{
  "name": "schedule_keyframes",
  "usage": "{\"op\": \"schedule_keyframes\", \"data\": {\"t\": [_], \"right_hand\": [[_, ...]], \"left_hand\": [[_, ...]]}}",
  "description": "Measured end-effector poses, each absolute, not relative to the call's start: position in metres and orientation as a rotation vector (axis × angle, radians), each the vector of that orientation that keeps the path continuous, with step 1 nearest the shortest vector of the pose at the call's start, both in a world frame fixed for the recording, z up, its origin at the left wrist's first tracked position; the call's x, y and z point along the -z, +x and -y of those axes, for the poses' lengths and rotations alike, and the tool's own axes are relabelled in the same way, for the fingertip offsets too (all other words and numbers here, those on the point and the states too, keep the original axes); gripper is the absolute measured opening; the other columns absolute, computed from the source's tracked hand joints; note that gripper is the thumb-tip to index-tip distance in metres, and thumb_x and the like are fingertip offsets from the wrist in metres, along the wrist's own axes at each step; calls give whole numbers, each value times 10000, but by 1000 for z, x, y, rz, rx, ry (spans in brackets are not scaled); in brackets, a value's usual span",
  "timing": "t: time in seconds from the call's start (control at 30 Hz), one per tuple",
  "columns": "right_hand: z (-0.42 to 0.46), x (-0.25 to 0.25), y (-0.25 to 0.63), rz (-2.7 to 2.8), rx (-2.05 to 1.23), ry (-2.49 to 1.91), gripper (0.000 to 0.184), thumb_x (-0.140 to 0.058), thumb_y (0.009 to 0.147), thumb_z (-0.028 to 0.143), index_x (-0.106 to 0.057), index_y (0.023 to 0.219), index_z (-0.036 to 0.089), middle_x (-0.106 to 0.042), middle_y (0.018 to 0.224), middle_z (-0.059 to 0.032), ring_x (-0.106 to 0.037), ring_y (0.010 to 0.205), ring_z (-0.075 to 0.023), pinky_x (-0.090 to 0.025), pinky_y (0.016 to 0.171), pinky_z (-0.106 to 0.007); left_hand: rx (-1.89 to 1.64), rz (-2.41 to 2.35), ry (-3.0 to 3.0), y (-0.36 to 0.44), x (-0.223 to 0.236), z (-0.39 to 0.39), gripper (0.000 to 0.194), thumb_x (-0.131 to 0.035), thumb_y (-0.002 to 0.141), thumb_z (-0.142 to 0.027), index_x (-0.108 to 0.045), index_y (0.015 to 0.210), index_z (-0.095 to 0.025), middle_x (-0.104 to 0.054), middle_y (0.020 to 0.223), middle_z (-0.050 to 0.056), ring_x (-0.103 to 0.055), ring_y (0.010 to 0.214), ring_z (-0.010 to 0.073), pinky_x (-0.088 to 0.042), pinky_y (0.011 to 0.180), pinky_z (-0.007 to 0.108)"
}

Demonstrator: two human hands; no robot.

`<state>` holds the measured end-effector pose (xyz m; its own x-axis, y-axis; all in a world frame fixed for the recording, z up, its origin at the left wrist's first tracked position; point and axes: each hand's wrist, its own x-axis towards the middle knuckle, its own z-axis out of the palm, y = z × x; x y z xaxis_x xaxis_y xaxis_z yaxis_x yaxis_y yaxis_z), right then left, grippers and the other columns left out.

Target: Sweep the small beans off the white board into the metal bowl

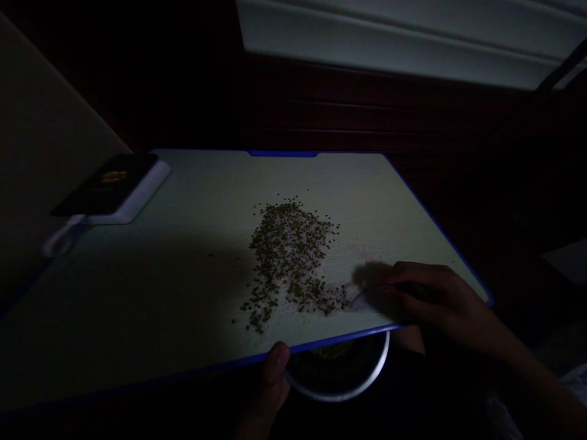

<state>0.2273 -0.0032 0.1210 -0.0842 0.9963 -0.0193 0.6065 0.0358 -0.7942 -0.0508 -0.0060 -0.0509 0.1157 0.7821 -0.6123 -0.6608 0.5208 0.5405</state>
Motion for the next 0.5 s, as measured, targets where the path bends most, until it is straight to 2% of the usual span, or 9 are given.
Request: {"op": "schedule_keyframes", "data": {"t": [0.1, 0.17, 0.27, 0.37, 0.5], "right_hand": [[-1, -117, 224, 1750, -842, -1610, 186, -638, 972, 372, -773, 1029, 257, -789, 978, -32, -728, 856, -168, -558, 745, -285], [-8, -116, 223, 1766, -797, -1608, 201, -632, 969, 367, -774, 1030, 239, -792, 981, -44, -728, 858, -176, -553, 746, -290], [-22, -118, 225, 1784, -757, -1628, 204, -630, 963, 347, -774, 1028, 218, -788, 965, -48, -719, 843, -178, -540, 732, -288], [-36, -121, 232, 1797, -738, -1658, 227, -632, 961, 366, -779, 1043, 213, -780, 951, -47, -699, 821, -177, -529, 711, -293], [-48, -123, 244, 1820, -755, -1680, 243, -648, 955, 395, -793, 1062, 232, -777, 962, -48, -686, 832, -186, -531, 750, -323]], "left_hand": [[-956, -1029, 193, -52, 47, 2, 372, -942, 415, -481, -663, 531, -263, -759, 679, 102, -648, 1218, 486, -487, 1117, 570], [-934, -1038, 210, -52, 46, -1, 402, -946, 377, -470, -611, 469, -266, -718, 589, 82, -676, 1171, 485, -502, 1100, 571], [-1002, -1066, 175, -49, 41, -1, 428, -946, 380, -448, -563, 446, -270, -704, 551, 39, -709, 1134, 453, -498, 1112, 557], [-1046, -1058, 161, -44, 30, 3, 392, -950, 437, -451, -603, 482, -273, -713, 552, 22, -702, 1172, 430, -472, 1145, 537], [-1072, -1066, 171, -39, 18, 6, 375, -948, 457, -491, -642, 520, -286, -794, 704, 27, -640, 1286, 407, -436, 1182, 505]]}}
